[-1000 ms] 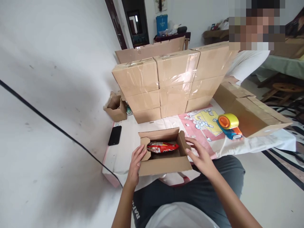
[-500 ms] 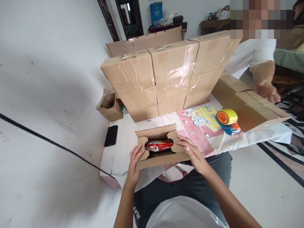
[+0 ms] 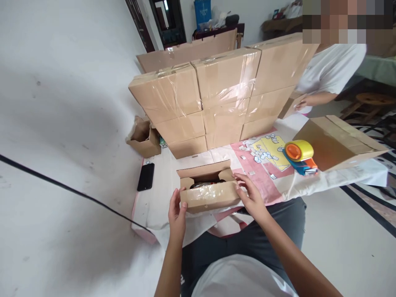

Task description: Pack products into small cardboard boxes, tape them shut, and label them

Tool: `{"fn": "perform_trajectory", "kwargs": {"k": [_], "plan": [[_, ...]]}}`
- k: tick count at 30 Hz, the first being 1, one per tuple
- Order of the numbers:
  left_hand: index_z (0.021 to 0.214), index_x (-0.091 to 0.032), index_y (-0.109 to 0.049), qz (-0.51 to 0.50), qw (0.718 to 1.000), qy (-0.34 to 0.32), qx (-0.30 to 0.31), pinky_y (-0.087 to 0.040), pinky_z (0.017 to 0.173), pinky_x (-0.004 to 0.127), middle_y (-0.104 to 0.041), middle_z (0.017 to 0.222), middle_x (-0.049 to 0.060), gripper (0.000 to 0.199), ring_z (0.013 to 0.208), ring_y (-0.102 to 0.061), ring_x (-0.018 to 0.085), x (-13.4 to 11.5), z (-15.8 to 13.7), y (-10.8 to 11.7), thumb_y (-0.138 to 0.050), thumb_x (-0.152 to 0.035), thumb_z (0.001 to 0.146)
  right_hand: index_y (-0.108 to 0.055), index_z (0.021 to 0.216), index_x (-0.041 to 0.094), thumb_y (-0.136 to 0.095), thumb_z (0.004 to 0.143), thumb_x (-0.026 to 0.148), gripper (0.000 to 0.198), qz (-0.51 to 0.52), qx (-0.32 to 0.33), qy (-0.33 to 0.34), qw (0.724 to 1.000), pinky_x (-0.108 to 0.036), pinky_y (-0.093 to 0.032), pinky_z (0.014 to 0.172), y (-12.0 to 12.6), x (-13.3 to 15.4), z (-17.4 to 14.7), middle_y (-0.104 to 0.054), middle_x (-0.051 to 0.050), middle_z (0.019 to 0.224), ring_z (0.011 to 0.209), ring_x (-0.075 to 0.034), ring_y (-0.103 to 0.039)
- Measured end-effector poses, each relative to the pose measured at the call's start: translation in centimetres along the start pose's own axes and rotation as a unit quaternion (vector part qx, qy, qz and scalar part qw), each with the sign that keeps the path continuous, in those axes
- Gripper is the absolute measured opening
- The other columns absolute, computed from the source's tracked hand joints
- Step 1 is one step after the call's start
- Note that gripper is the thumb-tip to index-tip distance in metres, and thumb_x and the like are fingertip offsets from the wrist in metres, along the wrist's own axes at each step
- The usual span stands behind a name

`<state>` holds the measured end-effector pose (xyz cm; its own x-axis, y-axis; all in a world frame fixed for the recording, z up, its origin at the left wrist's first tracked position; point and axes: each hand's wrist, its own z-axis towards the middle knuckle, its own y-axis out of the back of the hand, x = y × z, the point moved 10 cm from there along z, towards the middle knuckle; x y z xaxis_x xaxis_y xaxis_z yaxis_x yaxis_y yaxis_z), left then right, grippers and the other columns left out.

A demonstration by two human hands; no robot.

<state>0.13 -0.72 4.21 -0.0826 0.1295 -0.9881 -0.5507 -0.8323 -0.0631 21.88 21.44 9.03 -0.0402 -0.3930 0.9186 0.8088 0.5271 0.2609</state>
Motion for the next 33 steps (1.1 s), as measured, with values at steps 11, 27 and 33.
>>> {"fn": "perform_trajectory", "kwargs": {"k": [11, 27, 33], "plan": [[0.138, -0.028, -0.055, 0.004, 1.000, -0.010, -0.012, -0.032, 0.122, 0.043, -0.059, 0.145, 0.008, 0.047, 0.142, -0.047, 0.023, -0.7, -0.2, -0.3, -0.063, -0.038, 0.093, -0.057, 0.131, 0.029, -0.047, 0.101, 0.032, 0.032, -0.008, 0.004, 0.019, 1.000, -0.046, -0.046, 0.104, -0.5, 0.4, 0.1, -0.057, -0.010, 0.132, 0.129, -0.027, -0.052], [0.057, -0.018, -0.059, -0.061, 0.997, -0.028, -0.026, -0.028, 0.119, 0.063, -0.061, 0.141, 0.005, 0.033, 0.141, -0.046, 0.038, 0.9, 1.2, 0.9, -0.079, -0.038, 0.075, -0.062, 0.126, 0.027, -0.047, 0.100, 0.028, 0.030, 0.027, -0.046, 0.088, 0.995, -0.038, -0.047, 0.103, -0.4, 0.5, -0.1, -0.061, -0.010, 0.126, 0.124, -0.023, -0.056], [0.057, -0.019, -0.054, 0.027, 0.993, -0.106, -0.054, -0.045, 0.109, 0.058, -0.068, 0.129, 0.010, 0.039, 0.131, -0.056, 0.038, -1.1, 1.0, 0.5, -0.069, -0.045, 0.082, -0.061, 0.127, 0.029, -0.045, 0.100, 0.025, 0.031, 0.051, -0.046, 0.084, 0.994, -0.040, -0.043, 0.109, -0.7, 0.0, -0.4, -0.059, -0.010, 0.129, 0.127, -0.023, -0.054]]}}
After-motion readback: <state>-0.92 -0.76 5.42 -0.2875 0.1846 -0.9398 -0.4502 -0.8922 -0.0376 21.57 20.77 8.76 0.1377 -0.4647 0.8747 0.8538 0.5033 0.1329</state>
